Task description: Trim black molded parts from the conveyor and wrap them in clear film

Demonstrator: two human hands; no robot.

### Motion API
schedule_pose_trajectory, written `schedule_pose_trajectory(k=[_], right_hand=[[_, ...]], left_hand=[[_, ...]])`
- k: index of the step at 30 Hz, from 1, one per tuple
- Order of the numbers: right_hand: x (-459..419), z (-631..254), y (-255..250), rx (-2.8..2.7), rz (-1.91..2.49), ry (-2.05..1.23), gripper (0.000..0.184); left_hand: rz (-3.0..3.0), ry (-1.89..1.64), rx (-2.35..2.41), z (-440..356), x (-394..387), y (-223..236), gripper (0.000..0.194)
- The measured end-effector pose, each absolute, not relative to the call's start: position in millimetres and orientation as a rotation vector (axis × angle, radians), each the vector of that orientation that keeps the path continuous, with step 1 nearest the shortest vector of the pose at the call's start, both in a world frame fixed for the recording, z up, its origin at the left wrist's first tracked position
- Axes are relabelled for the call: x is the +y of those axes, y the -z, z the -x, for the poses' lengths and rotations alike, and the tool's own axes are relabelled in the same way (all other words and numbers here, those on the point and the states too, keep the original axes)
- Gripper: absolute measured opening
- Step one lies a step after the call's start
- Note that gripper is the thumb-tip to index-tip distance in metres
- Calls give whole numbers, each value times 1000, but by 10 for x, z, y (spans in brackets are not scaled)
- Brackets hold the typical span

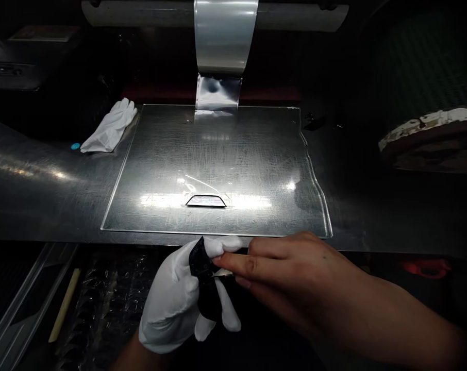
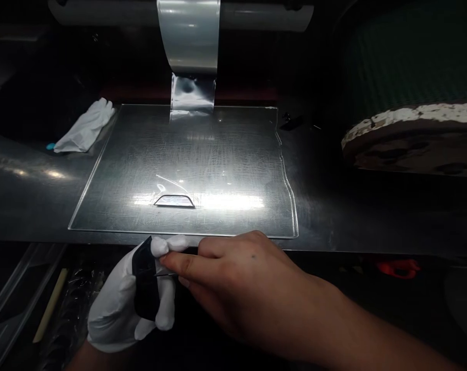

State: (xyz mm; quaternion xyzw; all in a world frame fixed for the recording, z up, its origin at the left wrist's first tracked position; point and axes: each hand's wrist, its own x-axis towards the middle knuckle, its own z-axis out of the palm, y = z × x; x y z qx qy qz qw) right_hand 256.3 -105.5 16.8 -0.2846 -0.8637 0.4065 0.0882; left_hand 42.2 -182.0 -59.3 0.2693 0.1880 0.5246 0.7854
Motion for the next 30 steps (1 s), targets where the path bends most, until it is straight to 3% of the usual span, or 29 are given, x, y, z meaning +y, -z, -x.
schedule_pose_trajectory(k=[10, 21, 26, 30], right_hand=[[-1137, -2558, -180, -2494, 884, -1121, 35], [-1189, -2543, -88, -2519, 872, -1054, 38], [-1120, -2564, -79, -2563, 803, -1095, 38], [-1131, -2553, -86, -2537, 818, -1126, 39]], left_hand=[[-512, -1027, 462, -358, -1845, 592, 57], [-593, -1020, 430, -335, -1824, 562, 54], [-569, -1084, 407, -351, -1836, 578, 44], [-543, -1023, 430, -332, -1826, 560, 52]])
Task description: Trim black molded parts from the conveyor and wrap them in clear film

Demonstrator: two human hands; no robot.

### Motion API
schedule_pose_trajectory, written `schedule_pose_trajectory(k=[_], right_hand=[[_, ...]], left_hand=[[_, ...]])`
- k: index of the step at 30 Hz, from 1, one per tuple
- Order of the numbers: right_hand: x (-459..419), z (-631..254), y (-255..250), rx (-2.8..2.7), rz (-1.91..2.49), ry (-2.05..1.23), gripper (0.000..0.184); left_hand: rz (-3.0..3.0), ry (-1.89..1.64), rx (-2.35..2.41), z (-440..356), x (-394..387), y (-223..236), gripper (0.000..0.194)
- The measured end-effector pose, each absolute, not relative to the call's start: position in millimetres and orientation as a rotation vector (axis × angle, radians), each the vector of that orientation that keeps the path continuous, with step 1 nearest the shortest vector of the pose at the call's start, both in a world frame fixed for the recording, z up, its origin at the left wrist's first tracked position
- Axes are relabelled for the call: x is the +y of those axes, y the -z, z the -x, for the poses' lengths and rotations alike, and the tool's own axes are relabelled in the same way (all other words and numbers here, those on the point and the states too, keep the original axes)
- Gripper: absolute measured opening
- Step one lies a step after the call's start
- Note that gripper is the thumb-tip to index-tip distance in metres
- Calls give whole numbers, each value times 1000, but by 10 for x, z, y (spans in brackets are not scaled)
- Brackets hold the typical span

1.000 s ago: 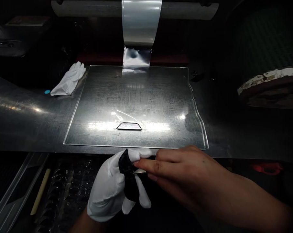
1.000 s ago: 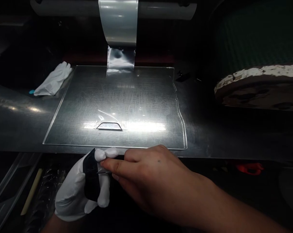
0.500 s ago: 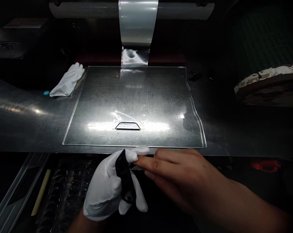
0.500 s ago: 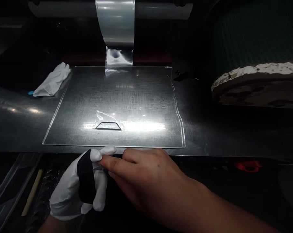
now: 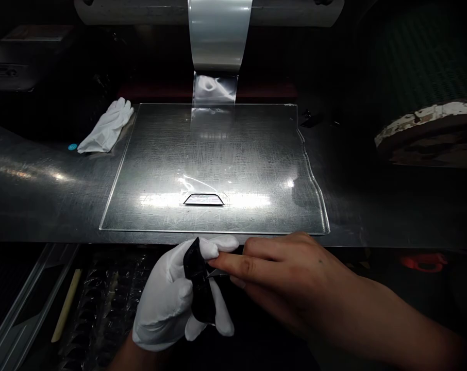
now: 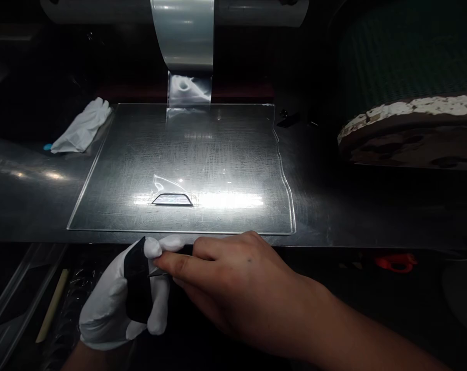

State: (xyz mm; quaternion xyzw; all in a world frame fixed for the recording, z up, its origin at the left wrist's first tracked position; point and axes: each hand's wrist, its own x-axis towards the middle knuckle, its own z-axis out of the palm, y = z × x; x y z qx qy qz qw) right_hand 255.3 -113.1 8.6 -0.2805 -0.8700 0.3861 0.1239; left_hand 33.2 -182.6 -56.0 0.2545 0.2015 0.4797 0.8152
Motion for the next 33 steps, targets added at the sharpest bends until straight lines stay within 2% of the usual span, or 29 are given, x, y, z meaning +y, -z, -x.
schedule_pose_trajectory(k=[11, 15, 26, 33], right_hand=[[-1187, -2538, -56, -2547, 876, -937, 39], [-1127, -2573, -54, -2576, 804, -1018, 39], [-1118, -2607, -25, -2562, 745, -1150, 37], [-1192, -2597, -9, -2577, 721, -1174, 37]], left_hand=[[-612, -1016, 500, -310, -1802, 509, 57], [-593, -1003, 494, -324, -1829, 522, 57], [-569, -1058, 427, -370, -1861, 587, 39], [-582, -1107, 483, -387, -1840, 583, 38]])
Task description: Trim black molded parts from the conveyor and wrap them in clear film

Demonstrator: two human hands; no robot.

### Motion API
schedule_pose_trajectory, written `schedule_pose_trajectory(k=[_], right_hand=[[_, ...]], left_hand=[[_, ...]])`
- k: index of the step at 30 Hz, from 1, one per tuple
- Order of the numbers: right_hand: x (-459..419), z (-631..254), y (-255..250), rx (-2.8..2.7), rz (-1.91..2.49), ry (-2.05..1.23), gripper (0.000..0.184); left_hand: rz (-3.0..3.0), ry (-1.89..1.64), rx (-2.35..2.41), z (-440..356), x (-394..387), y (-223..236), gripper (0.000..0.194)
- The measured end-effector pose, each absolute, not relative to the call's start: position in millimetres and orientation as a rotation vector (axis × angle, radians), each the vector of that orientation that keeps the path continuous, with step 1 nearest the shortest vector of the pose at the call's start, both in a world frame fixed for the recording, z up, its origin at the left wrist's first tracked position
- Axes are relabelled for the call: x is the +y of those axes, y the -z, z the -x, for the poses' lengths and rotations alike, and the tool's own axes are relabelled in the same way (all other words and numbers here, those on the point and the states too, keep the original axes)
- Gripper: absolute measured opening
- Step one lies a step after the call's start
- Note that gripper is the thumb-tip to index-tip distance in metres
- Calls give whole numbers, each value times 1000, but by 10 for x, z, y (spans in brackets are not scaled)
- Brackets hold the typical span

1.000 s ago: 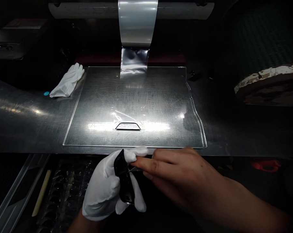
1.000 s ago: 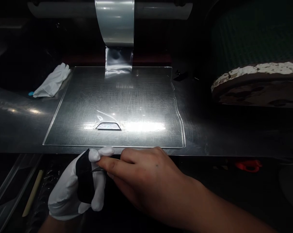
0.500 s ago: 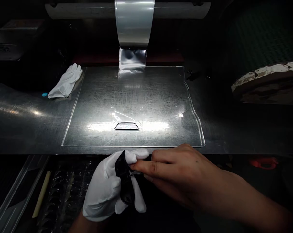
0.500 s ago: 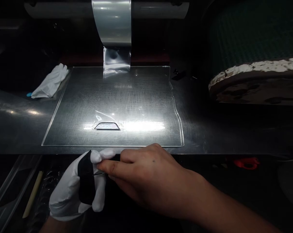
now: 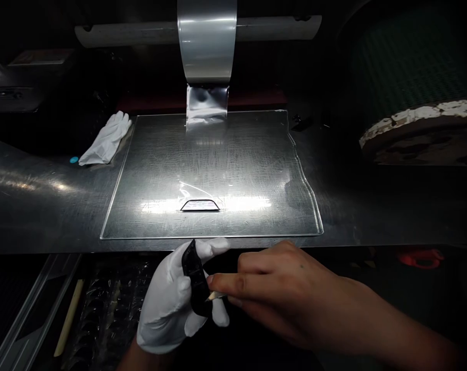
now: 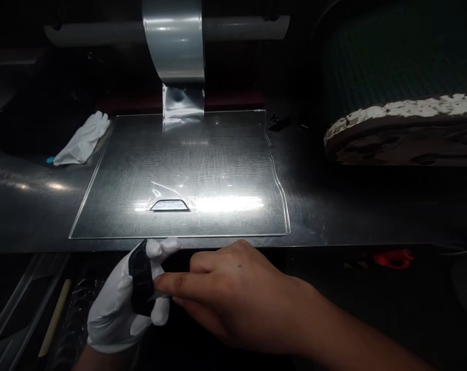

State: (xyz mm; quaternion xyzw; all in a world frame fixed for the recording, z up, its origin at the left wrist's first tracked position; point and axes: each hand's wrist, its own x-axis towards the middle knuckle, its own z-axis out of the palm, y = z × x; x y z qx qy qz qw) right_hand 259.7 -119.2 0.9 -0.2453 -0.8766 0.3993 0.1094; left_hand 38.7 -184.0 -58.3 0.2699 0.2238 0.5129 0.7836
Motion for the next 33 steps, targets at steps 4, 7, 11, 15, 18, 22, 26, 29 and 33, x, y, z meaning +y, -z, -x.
schedule_pose_trajectory(k=[4, 7, 11, 15, 18, 22, 26, 29, 33], right_hand=[[-1214, -2580, -7, -2470, 749, -1234, 37], [-1223, -2573, -10, -2428, 827, -1175, 40], [-1233, -2566, -21, -2457, 840, -1056, 37], [-1223, -2572, -35, -2521, 812, -984, 35], [-1198, -2587, -37, -2548, 791, -1000, 35], [-1191, -2601, -20, -2547, 768, -1037, 36], [-1227, -2602, -26, -2565, 736, -1082, 36], [-1222, -2621, -70, -2475, 703, -1184, 34], [-1146, -2690, -141, -2340, 806, -1094, 40]], left_hand=[[-584, -1111, 375, -391, -1830, 602, 48], [-610, -1131, 349, -414, -1824, 590, 51], [-628, -1139, 341, -436, -1810, 553, 44], [-625, -1129, 347, -425, -1806, 557, 42], [-628, -1142, 348, -431, -1814, 574, 41], [-615, -1167, 380, -454, -1831, 572, 42], [-573, -1102, 456, -429, -1835, 545, 42], [-568, -1111, 464, -401, -1816, 530, 41], [-642, -1133, 522, -385, -1778, 481, 42]])
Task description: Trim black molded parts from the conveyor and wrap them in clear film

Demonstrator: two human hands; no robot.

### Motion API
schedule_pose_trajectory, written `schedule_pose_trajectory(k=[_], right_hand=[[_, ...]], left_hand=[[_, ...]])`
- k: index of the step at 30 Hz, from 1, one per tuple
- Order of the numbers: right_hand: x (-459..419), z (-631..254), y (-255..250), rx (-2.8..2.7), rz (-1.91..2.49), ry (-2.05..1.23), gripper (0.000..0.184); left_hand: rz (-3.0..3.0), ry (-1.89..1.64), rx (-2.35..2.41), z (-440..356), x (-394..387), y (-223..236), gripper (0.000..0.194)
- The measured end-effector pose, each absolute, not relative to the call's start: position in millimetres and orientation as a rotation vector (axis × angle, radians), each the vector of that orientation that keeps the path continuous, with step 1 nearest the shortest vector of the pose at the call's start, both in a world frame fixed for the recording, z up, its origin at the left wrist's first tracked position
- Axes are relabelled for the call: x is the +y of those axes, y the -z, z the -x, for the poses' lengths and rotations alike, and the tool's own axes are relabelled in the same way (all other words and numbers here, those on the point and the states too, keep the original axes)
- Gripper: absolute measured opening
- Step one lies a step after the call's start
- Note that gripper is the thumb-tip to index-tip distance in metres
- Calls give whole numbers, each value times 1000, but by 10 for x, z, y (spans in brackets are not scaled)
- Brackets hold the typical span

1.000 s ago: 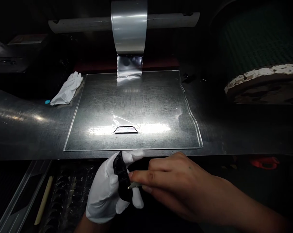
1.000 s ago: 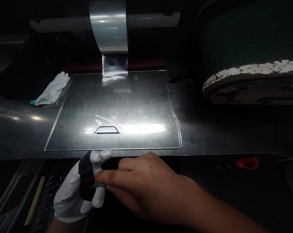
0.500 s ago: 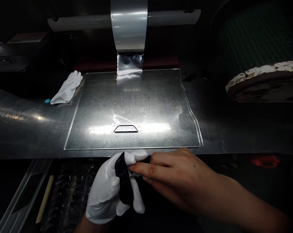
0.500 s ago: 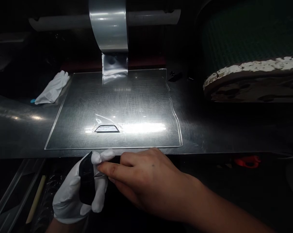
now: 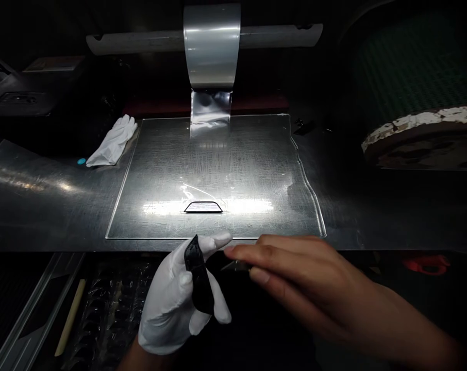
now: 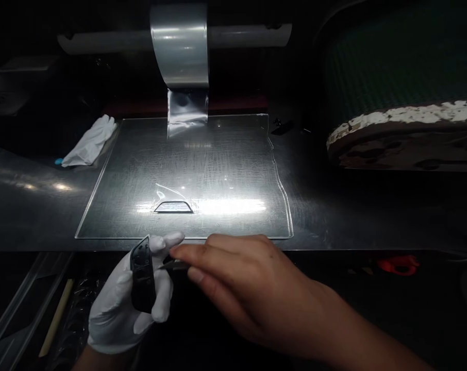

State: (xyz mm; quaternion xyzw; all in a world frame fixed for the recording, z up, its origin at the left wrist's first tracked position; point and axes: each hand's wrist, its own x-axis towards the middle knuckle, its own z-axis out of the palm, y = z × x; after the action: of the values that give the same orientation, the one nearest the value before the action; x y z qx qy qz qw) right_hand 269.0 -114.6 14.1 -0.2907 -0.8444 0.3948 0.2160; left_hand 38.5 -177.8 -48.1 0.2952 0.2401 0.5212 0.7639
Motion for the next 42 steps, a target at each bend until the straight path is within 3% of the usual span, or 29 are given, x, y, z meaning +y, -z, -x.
schedule_pose_trajectory(k=[6, 12, 19, 42], right_hand=[[-1039, -2712, -268, -2456, 926, -749, 31], [-944, -2613, -363, -2624, 887, -492, 31], [-887, -2578, -343, -2736, 872, -414, 31], [-891, -2629, -201, -2725, 874, -357, 30]], left_hand=[[-629, -979, 782, -383, -1780, 306, 58], [-547, -943, 839, -388, -1807, 250, 51], [-511, -956, 829, -380, -1794, 241, 41], [-562, -808, 941, -363, -1774, 192, 43]])
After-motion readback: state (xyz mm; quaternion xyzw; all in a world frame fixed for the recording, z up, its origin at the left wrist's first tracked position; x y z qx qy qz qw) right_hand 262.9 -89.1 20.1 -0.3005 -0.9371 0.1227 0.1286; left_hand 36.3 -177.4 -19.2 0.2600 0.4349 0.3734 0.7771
